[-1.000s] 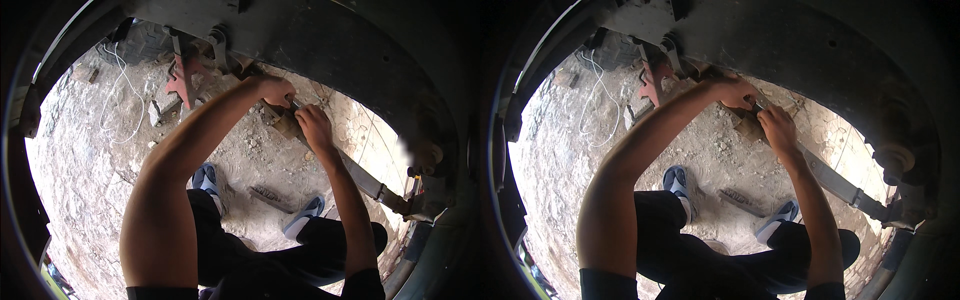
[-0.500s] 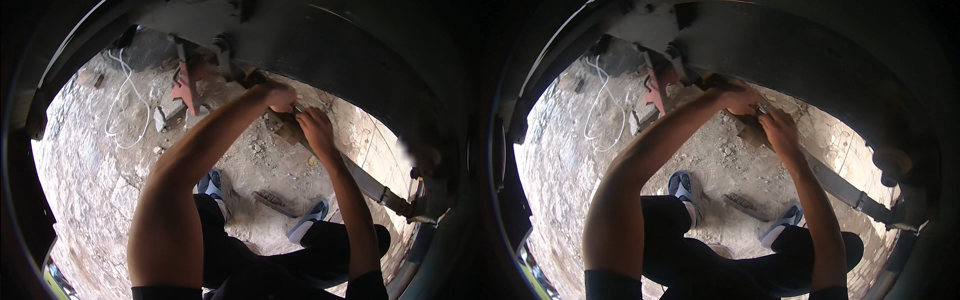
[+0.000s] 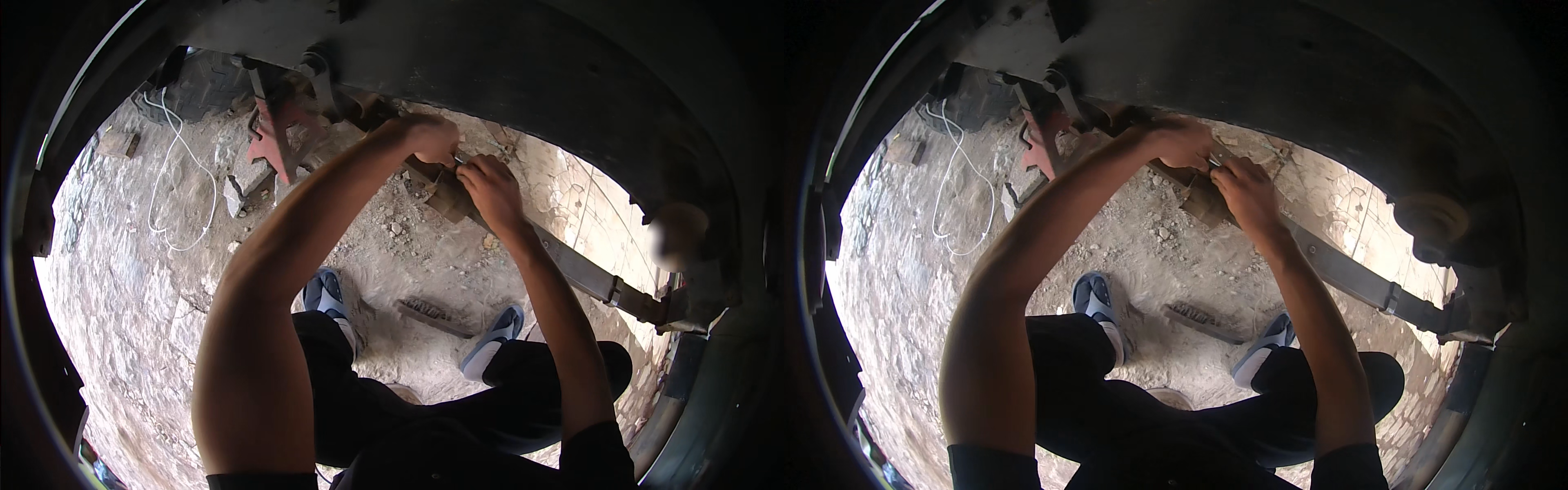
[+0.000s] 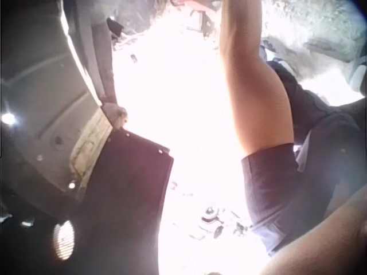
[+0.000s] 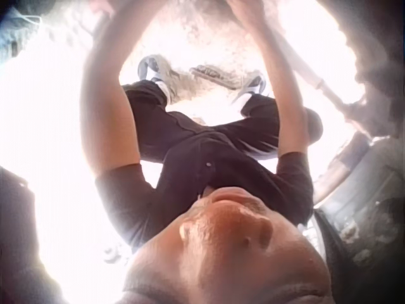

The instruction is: The person sits under a vehicle and uses a wrench to tighten bolts on a metal suspension component. They repeatedly adjust the component and secure it in place.

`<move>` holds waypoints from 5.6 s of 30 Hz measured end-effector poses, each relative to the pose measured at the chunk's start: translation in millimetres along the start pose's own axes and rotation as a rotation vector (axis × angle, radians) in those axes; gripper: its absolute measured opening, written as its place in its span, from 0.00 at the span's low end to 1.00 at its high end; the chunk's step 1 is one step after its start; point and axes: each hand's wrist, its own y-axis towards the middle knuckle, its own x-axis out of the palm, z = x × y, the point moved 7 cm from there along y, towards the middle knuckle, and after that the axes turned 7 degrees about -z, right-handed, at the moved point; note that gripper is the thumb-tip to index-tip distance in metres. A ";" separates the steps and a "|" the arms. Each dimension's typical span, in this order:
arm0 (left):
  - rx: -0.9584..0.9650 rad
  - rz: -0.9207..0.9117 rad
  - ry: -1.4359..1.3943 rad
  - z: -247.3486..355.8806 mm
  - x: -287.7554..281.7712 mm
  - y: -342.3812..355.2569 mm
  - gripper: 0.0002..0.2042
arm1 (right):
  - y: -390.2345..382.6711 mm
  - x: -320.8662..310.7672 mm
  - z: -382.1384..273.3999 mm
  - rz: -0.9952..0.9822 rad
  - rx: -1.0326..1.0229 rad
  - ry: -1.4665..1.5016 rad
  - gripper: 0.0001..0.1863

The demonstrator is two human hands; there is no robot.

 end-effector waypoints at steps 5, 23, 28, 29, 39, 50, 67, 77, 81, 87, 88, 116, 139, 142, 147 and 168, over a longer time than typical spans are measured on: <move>-0.057 0.000 0.013 5.5 -1.6 -0.1 0.14 | -7.6 4.8 8.5 -0.005 0.104 0.137 0.07; -0.018 -0.024 0.054 1.9 5.7 -4.8 0.15 | -18.7 12.1 16.0 -0.029 0.235 0.279 0.07; -0.043 -0.086 -0.059 -3.4 3.9 -1.4 0.13 | -29.5 5.7 21.0 -0.032 0.279 0.288 0.08; -0.036 -0.080 -0.047 -3.4 2.9 -1.5 0.13 | -27.5 4.1 20.3 -0.015 0.295 0.322 0.07; 0.003 0.022 -0.114 -2.9 3.4 -9.3 0.16 | -12.6 12.7 13.3 0.048 0.359 0.343 0.06; -0.148 -0.062 -0.021 -1.1 3.3 -5.9 0.15 | -28.2 -1.0 19.3 0.130 0.499 0.525 0.07; -0.101 -0.053 -0.060 -0.3 5.5 -1.2 0.15 | -23.8 10.8 17.6 0.080 0.491 0.468 0.07; -0.101 -0.061 -0.064 0.3 5.2 -4.1 0.14 | -5.9 5.8 13.8 0.027 0.256 0.235 0.07; -0.068 -0.017 -0.121 -5.0 4.8 0.3 0.16 | -14.0 3.6 20.9 0.029 0.453 0.427 0.07; 0.017 0.069 -0.156 -14.3 20.8 8.1 0.16 | -16.5 7.2 18.1 0.072 0.413 0.430 0.08; 0.014 0.057 -0.156 -14.3 21.5 9.7 0.16 | -19.3 7.8 20.6 0.085 0.435 0.473 0.08; 0.039 0.056 -0.250 -32.0 19.4 10.9 0.17 | -1.3 6.1 14.8 -0.090 0.501 0.343 0.07; 0.026 -0.129 0.291 -6.9 16.2 -22.4 0.47 | -16.2 1.5 -0.1 -0.061 -0.040 -0.049 0.08; 0.084 -0.050 0.295 -8.7 16.9 -27.2 0.46 | -17.9 4.6 -1.6 -0.097 -0.057 -0.038 0.09; 0.102 -0.041 0.318 -10.0 20.3 -24.9 0.45 | -4.1 -0.1 -9.0 -0.102 -0.126 -0.017 0.12; 0.118 -0.020 0.365 -9.6 21.9 -26.0 0.48 | -20.8 2.5 -1.1 -0.242 -0.126 -0.066 0.15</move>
